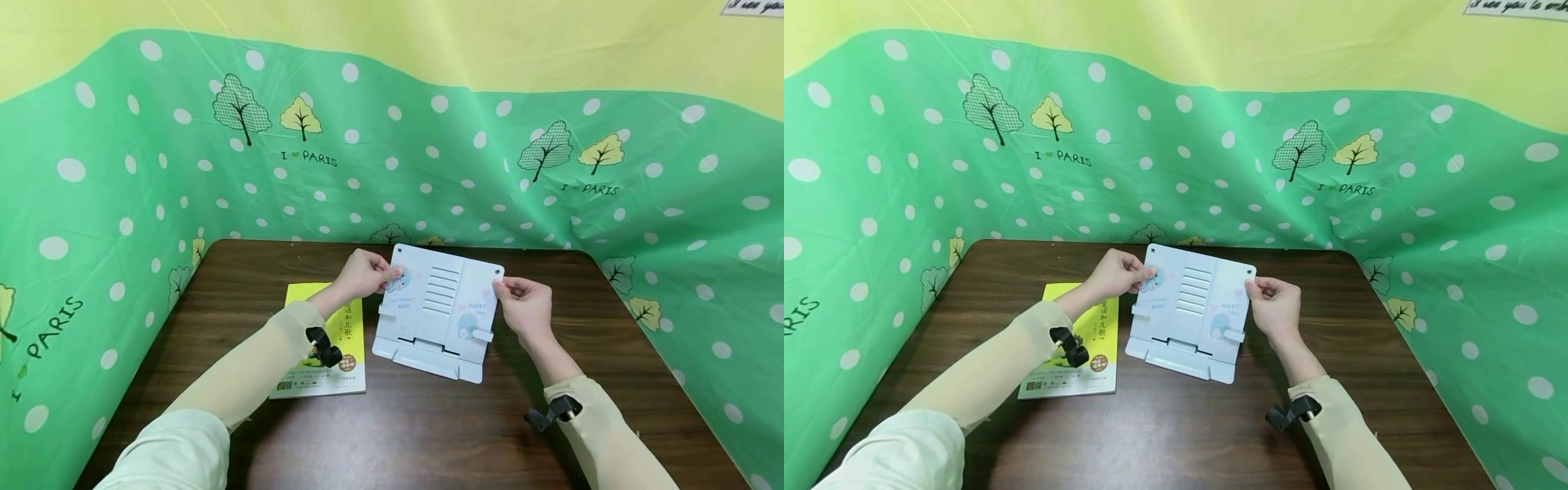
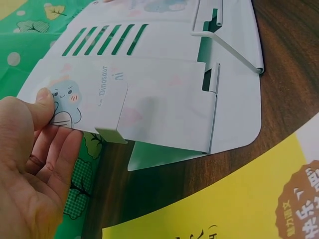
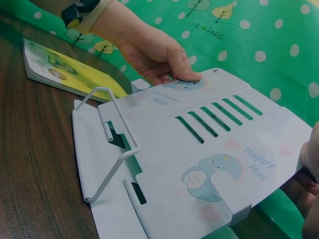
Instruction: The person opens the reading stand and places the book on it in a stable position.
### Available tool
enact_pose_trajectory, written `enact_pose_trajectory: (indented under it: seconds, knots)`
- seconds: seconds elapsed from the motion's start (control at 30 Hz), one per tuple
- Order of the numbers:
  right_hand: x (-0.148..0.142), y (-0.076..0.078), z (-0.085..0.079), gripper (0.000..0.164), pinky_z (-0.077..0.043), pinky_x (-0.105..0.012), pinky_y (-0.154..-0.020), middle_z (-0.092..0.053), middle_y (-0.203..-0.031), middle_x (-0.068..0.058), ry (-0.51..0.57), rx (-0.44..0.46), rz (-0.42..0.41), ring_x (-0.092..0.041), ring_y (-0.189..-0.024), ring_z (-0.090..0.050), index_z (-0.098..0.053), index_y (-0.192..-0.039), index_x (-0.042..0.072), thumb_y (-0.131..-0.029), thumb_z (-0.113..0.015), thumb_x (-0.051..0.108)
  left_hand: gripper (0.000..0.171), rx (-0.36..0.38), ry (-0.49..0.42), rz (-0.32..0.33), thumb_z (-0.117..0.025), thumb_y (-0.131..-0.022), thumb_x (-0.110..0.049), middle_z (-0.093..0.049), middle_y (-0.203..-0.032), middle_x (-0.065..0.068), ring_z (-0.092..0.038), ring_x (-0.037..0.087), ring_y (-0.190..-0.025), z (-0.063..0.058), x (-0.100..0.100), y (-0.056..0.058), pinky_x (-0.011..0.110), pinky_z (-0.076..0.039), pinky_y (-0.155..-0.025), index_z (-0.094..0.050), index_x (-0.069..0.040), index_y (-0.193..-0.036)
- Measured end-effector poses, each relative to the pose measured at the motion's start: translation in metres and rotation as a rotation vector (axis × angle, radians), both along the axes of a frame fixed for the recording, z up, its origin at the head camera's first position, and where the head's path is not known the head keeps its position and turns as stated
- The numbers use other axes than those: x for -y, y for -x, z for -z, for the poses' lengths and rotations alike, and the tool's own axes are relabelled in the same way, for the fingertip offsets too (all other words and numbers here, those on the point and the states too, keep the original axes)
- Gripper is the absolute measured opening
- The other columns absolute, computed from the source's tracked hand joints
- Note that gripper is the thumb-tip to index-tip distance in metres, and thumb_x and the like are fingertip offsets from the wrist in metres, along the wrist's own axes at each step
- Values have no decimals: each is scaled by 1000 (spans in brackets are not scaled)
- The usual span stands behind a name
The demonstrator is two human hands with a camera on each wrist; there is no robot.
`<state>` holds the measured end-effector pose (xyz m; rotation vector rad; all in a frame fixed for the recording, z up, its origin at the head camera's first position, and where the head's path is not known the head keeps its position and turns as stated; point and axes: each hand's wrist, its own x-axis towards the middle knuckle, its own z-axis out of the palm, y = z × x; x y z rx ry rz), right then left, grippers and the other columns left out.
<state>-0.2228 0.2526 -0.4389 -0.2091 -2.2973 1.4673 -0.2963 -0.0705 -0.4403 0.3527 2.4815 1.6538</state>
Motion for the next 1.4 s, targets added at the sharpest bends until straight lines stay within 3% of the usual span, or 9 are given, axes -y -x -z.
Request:
enact_pose_trajectory:
  seconds: [0.17,0.4,0.6,0.97,1.07,1.3,1.4]
  knots:
    - [0,2,0,23,-51,-15,-61,-74,-90,-17,0,3,2,-6,-73,-62,-77,-105,-11,-99,-77,11,25,3,-8,-15,-83,-96,-25,-71,-75,11,-72,22,-68,1,-1,-3,37,-64,-66,-78,-5,-83]
    - [-1,7,0,24,-51,-16,-59,-73,-91,-18,-6,18,-2,-8,-73,-61,-77,-106,-11,-100,-75,12,26,8,-32,-12,-82,-97,-25,-72,-80,18,-74,34,-75,2,0,-6,48,-64,-73,-78,-3,-84]
    - [0,9,-3,26,-51,-17,-59,-73,-95,-18,-23,50,-20,-13,-76,-62,-77,-108,-9,-102,-74,16,25,15,-42,-9,-82,-97,-24,-72,-79,16,-74,44,-82,2,1,-9,49,-64,-74,-77,-3,-84]
    - [-1,14,-2,25,-52,-17,-60,-73,-97,-20,-22,57,-45,-15,-77,-63,-77,-108,-9,-102,-73,15,24,26,-57,-31,-83,-95,-23,-71,-74,11,-71,21,-65,4,3,-14,44,-64,-69,-77,-3,-82]
    - [-1,15,-1,25,-53,-17,-61,-73,-97,-21,-22,55,-50,-17,-78,-64,-76,-108,-9,-102,-73,15,25,28,-63,-31,-83,-95,-23,-70,-74,10,-72,23,-66,5,3,-15,42,-64,-67,-77,-3,-82]
    - [-2,17,0,24,-52,-17,-61,-73,-96,-19,-34,59,-47,-18,-77,-63,-77,-108,-8,-103,-73,15,25,24,-78,-28,-83,-96,-22,-70,-74,11,-74,39,-76,7,3,-16,50,-64,-72,-76,-3,-81]
    - [-2,18,1,24,-53,-18,-61,-73,-97,-19,-40,61,-44,-17,-78,-63,-77,-108,-7,-103,-72,16,25,22,-74,-29,-83,-96,-22,-70,-73,11,-74,38,-75,6,3,-16,51,-64,-73,-76,-3,-81]
